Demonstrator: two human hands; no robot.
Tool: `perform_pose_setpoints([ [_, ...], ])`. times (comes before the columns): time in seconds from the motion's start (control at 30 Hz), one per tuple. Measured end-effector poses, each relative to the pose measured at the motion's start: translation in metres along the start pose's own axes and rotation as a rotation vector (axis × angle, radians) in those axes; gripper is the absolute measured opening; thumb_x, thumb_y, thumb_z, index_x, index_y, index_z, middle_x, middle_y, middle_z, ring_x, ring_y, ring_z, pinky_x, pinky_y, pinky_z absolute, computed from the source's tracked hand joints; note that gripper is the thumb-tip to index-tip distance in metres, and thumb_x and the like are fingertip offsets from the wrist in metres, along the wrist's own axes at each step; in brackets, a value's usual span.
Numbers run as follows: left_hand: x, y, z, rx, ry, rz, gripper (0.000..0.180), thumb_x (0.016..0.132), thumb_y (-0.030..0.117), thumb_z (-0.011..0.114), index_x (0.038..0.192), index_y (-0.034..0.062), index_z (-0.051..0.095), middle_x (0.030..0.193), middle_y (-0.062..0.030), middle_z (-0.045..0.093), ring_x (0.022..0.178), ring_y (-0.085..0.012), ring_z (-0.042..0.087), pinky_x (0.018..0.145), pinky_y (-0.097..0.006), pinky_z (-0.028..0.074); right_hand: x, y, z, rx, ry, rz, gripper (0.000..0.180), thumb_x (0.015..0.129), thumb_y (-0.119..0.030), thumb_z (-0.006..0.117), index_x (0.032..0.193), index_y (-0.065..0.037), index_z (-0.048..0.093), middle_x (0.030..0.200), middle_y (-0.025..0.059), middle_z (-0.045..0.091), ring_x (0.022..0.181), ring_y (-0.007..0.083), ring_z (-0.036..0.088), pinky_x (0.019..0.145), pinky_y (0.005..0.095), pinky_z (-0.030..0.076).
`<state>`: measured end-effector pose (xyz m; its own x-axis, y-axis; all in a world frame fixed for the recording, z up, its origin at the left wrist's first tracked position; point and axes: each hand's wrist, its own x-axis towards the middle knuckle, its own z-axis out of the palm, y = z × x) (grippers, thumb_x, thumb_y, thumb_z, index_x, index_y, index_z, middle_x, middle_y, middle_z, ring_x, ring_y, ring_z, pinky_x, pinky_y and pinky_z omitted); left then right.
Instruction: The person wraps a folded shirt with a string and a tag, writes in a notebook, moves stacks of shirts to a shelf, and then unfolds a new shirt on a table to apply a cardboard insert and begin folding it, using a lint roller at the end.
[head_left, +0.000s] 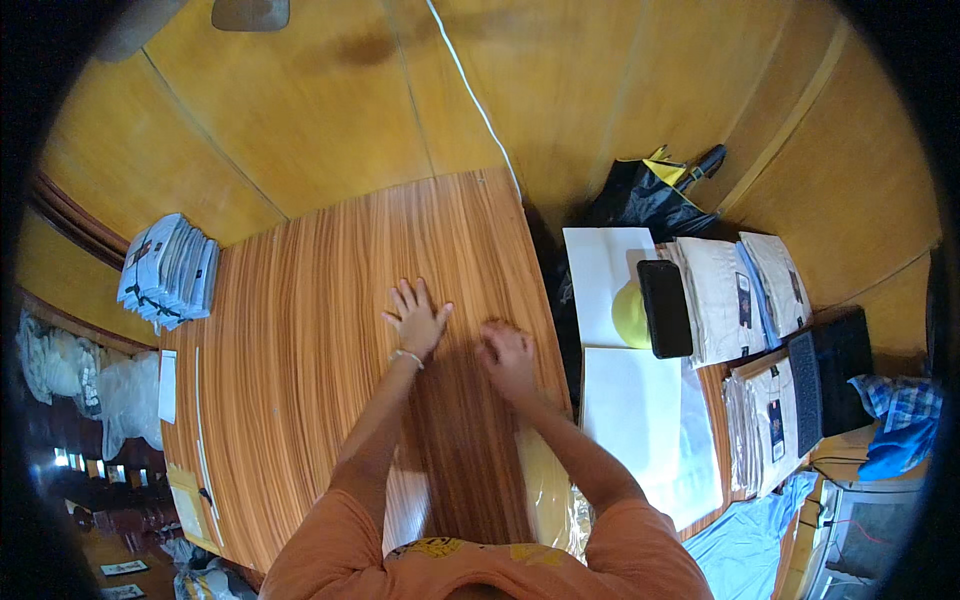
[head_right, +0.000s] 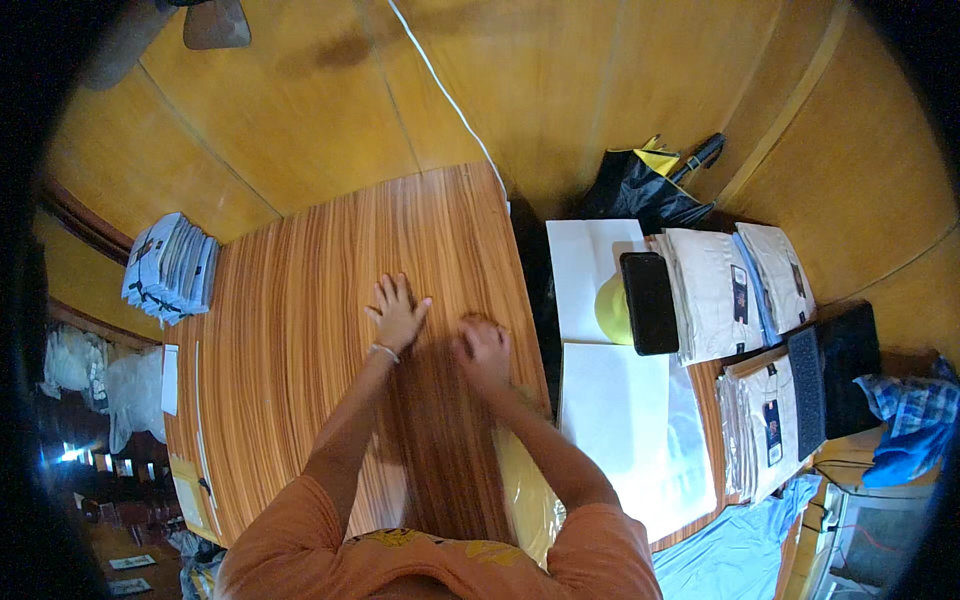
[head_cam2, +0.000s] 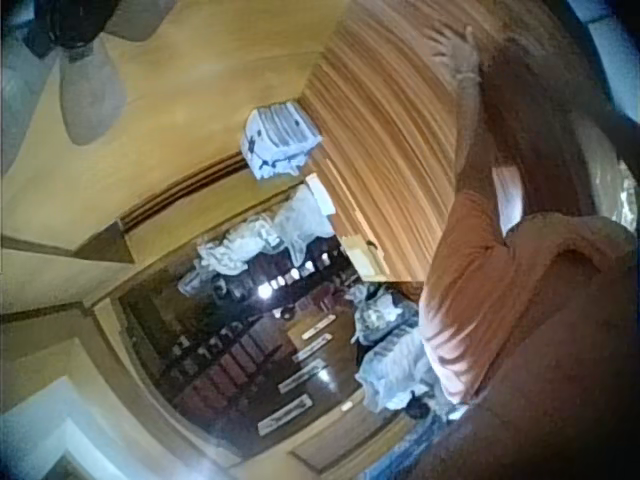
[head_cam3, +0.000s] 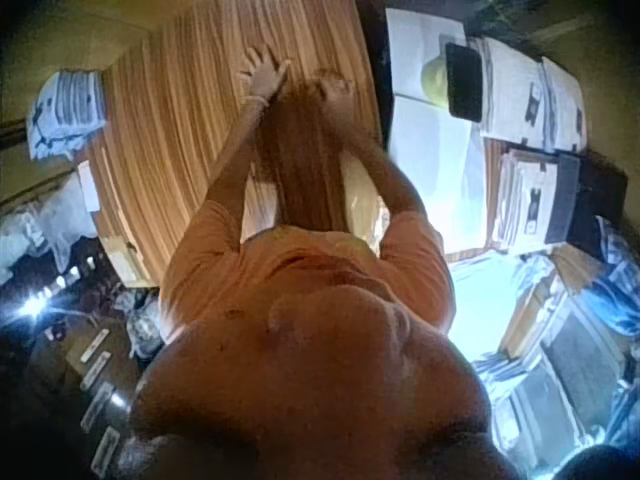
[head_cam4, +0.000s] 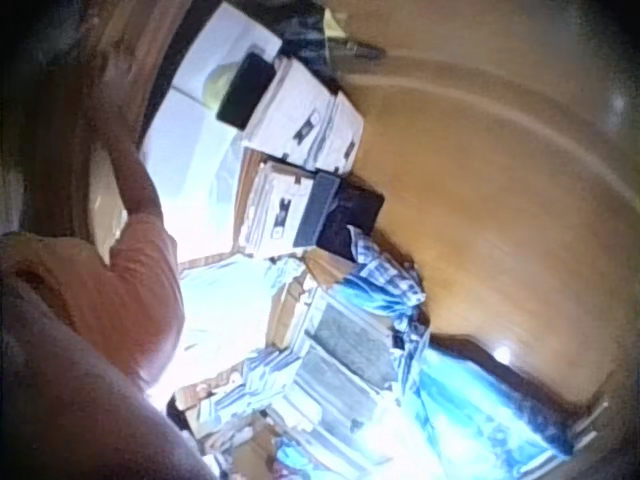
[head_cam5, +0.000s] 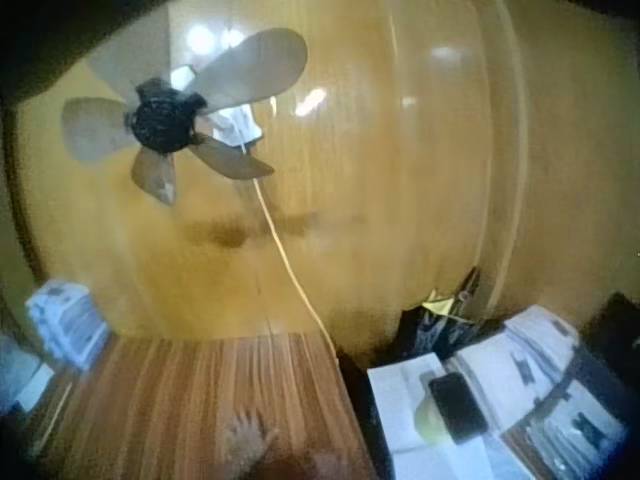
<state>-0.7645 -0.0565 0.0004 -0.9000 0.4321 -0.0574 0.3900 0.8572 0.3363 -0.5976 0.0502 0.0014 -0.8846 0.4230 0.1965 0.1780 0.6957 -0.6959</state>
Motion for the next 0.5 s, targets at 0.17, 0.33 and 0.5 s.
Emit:
perform_pose_setpoints([
  [0.17, -0.013, 0.002, 0.021, 0.17, 0.136, 0.086, 0.068, 0.088, 0.054, 0.036, 0.139, 0.0093, 0.027, 0.147, -0.0183, 0.016, 0.136, -0.0368, 0.009, 0.102, -0.064, 0.005, 0.151, 0.097, -0.006, 0.348, 0.612, 0.144, 0.022, 0.084, 0.002, 0.046, 0.102, 0.0, 0.057, 0.092, 0.0114, 0.057, 0.086, 0.0224, 0.055, 0.078, 0.0312, 0.044],
  [0.33, -0.017, 0.014, 0.014, 0.138, 0.083, 0.091, 0.068, 0.089, 0.053, 0.037, 0.139, 0.0079, 0.026, 0.147, -0.0184, 0.014, 0.136, -0.0365, 0.008, 0.102, -0.063, 0.005, 0.259, 0.193, -0.006, 0.865, 0.385, 0.661, 0.035, 0.075, 0.003, 0.048, 0.108, -0.002, 0.054, 0.096, 0.008, 0.057, 0.093, 0.0175, 0.051, 0.078, 0.0353, 0.04],
  [0.5, -0.018, 0.012, 0.014, 0.152, 0.067, 0.105, 0.068, 0.089, 0.052, 0.038, 0.139, 0.0081, 0.024, 0.147, -0.0187, 0.011, 0.136, -0.0371, 0.005, 0.103, -0.062, 0.004, 0.276, 0.246, 0.022, 0.458, -0.034, 0.6, 0.036, 0.081, -0.005, 0.054, 0.116, 0.001, 0.051, 0.102, 0.0109, 0.059, 0.09, 0.0216, 0.056, 0.077, 0.0314, 0.044],
])
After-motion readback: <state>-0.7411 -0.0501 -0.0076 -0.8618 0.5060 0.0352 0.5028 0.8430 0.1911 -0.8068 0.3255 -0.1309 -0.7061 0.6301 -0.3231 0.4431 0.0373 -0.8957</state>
